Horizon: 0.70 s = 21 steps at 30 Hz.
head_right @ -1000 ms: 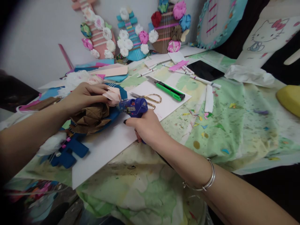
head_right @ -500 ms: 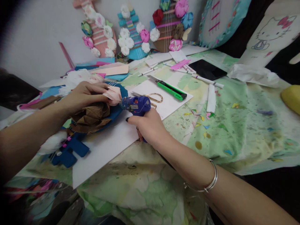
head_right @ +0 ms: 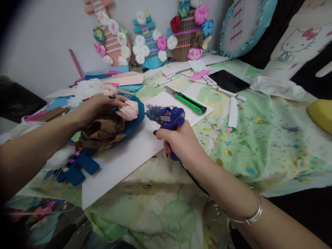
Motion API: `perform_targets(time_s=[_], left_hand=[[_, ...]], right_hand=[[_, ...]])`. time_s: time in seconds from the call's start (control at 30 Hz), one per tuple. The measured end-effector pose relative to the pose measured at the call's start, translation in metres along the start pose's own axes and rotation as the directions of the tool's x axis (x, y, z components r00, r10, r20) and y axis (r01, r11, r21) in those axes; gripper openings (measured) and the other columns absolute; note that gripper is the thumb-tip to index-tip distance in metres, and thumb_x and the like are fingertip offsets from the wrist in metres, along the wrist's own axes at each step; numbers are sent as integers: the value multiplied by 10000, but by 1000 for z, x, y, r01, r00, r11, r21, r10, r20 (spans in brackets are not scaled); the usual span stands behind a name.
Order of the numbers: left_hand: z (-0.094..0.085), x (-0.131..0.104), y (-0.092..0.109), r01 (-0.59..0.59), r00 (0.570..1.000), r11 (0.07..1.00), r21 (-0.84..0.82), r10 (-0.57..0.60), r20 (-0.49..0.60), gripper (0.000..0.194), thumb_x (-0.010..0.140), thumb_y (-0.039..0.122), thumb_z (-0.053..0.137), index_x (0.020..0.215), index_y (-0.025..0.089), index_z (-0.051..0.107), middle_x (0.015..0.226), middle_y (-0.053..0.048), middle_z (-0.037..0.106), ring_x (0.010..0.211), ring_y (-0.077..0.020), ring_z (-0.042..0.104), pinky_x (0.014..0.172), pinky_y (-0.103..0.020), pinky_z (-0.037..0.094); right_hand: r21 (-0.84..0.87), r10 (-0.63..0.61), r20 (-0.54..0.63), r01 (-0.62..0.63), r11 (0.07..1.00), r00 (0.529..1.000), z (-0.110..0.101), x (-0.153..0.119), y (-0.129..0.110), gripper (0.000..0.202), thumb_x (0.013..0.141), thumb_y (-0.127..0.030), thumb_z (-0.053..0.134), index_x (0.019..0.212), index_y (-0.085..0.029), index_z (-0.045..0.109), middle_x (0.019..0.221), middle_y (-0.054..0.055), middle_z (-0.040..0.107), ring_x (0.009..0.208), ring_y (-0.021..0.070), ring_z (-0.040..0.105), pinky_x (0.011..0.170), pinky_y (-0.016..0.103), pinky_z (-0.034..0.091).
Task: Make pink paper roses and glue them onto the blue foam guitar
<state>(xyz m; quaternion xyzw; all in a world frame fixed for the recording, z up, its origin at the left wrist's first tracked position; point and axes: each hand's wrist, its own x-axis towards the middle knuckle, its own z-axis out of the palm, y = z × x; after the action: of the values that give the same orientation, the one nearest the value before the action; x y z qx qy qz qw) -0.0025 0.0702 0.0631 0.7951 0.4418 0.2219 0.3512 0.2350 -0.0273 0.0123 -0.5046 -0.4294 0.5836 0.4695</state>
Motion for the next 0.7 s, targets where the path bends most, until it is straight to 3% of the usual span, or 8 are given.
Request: perform_targets(time_s=[0.13,0.3,0.4,0.5,0.7], left_hand=[[0,2,2,-48,999,991,129,51,-18,255,755,359,578,790,147,714,1114,-64,633,1054,-227,540,982,-347,371],[0,3,4,-67,998,984,167,67,7,281,768,389,558,782,161,722,1099,-54,643,1032,-236,556,955,-331,399],[0,2,4,-36,999,985,167,36,1,331,817,397,477,859,162,706,1093,-50,646,988,-220,573,923,-319,423],[-1,1,3,-65,998,984,167,62,24,330,808,407,493,798,152,701,1123,-57,631,1015,-219,566,939,-307,417],[-5,-4,-1,-70,997,980,184,66,30,372,794,465,508,843,163,719,1163,-71,618,1040,-242,566,922,-316,440]], right_hand=[[90,-54,-57,59,994,997,-8,-4,-5,82,595,-182,621,594,-162,541,425,-39,490,336,69,415,326,195,346],[213,-133,-86,149,966,987,-5,10,-12,175,564,-174,677,688,-164,554,626,-20,597,550,115,608,583,257,541],[108,-125,-24,127,986,992,3,33,-17,189,557,-144,673,669,-167,523,644,-2,607,611,161,653,580,272,551],[-62,-144,-27,142,988,989,14,63,-19,272,523,-84,664,713,-187,498,694,14,633,574,174,651,503,269,533],[-182,-124,25,126,975,992,38,98,-17,245,508,-58,656,654,-182,503,556,16,605,583,195,638,524,281,534]])
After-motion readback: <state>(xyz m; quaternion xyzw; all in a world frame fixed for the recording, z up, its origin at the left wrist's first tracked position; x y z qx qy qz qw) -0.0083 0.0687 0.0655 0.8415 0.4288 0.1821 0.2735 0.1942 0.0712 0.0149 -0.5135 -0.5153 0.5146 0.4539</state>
